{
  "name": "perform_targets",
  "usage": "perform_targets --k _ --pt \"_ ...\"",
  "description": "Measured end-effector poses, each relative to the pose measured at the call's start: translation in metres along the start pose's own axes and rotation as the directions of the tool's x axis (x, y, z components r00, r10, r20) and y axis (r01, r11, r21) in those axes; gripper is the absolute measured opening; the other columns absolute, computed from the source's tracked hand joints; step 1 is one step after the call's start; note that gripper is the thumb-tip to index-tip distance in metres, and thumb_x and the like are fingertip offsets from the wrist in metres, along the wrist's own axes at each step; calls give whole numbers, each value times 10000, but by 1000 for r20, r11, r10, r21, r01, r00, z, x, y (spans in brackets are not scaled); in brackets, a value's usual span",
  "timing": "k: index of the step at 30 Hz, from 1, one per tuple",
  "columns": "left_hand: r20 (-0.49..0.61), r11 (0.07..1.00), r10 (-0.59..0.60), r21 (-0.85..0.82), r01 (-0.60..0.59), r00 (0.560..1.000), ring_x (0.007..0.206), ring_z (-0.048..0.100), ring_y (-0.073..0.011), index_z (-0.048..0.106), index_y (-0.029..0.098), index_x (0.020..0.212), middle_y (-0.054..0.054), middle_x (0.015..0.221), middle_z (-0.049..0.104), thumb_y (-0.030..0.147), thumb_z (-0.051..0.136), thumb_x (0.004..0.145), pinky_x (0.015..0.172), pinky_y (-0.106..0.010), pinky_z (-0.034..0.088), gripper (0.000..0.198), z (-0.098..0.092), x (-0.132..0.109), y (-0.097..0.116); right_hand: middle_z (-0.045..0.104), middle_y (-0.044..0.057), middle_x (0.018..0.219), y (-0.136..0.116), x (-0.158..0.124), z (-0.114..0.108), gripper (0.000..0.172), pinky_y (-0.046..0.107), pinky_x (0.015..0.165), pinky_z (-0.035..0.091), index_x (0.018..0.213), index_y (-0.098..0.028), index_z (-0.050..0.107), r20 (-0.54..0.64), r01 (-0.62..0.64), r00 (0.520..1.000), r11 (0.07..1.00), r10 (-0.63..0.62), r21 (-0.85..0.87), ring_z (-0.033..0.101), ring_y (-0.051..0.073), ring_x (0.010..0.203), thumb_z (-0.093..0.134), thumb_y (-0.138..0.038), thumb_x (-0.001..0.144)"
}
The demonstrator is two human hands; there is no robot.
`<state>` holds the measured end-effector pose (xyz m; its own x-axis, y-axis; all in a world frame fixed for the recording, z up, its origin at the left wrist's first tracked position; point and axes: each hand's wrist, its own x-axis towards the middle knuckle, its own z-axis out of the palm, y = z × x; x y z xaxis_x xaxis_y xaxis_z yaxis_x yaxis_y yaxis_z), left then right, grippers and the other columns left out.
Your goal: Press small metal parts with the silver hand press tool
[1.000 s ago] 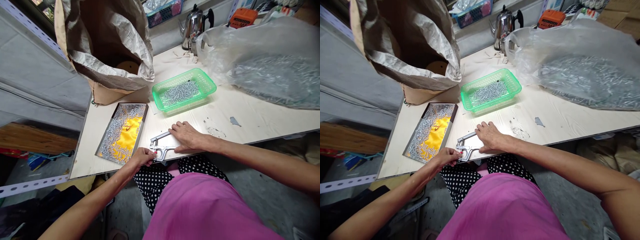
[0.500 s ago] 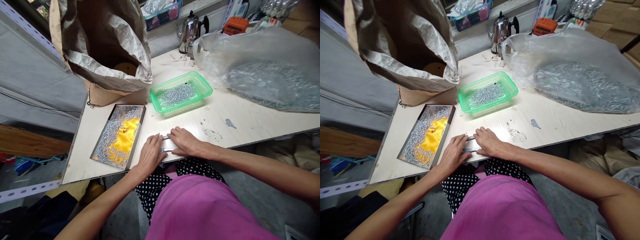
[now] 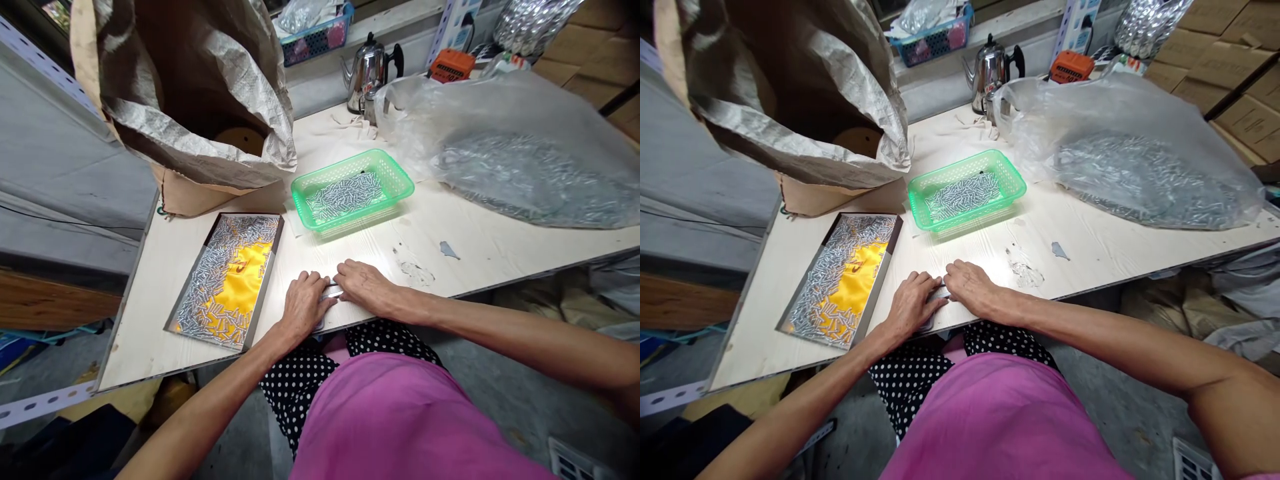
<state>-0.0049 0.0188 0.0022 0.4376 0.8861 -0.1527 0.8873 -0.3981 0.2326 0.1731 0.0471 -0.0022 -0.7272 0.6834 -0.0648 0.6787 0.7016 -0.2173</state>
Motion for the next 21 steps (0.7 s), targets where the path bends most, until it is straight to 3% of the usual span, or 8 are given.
perform_targets --k 5,8,11,13,15,18,21 --pt "-24 998 -53 37 53 998 959 537 -243 673 194 988 -59 949 642 356 615 901 768 -350 451 193 0 3 1 647 97 917 1 5 3 126 327 762 431 927 -132 664 53 -1 999 1000 0 2 558 214 884 544 -170 933" --pt "-57 996 -63 54 66 996 981 549 -252 644 192 1106 -63 1013 652 370 638 882 796 -366 482 286 2 0 2 627 115 997 5 4 -3 160 325 792 426 989 -111 659 22 -8 1000 1000 8 12 535 232 949 610 -238 904" --pt "-185 996 -69 49 79 980 1115 544 -286 554 151 1266 -114 1229 616 356 639 882 921 -424 492 443 15 -13 8 593 144 1084 15 3 -8 447 348 834 420 1095 -86 629 -18 47 999 998 -46 28 502 266 998 742 -397 795" --pt "-282 997 -44 47 60 958 1262 485 -311 532 130 1287 -142 1353 556 301 602 909 1035 -457 445 421 30 -26 16 588 159 1083 21 4 -8 603 369 837 413 1124 -73 614 -17 111 994 993 -110 28 493 278 977 754 -521 747" --pt "-336 999 -1 40 15 942 1366 404 -318 511 122 1312 -151 1414 517 269 556 934 1099 -475 400 408 46 -38 25 596 158 1066 26 5 -4 550 366 822 397 1117 -83 621 -18 140 990 990 -139 26 494 270 946 668 -545 821" --pt "-356 998 50 -2 -55 933 1410 359 -313 456 130 1374 -152 1453 487 330 520 955 1119 -498 385 469 61 -48 36 616 130 1056 31 14 1 279 330 786 361 1073 -130 651 -25 102 995 994 -101 27 503 246 950 526 -349 955" --pt "-340 990 101 -57 -128 935 1391 398 -310 476 145 1362 -145 1428 521 428 501 955 1129 -518 368 496 63 -49 41 640 109 999 34 28 0 188 317 772 331 982 -130 676 -17 40 999 999 -40 3 517 229 943 506 -205 954"
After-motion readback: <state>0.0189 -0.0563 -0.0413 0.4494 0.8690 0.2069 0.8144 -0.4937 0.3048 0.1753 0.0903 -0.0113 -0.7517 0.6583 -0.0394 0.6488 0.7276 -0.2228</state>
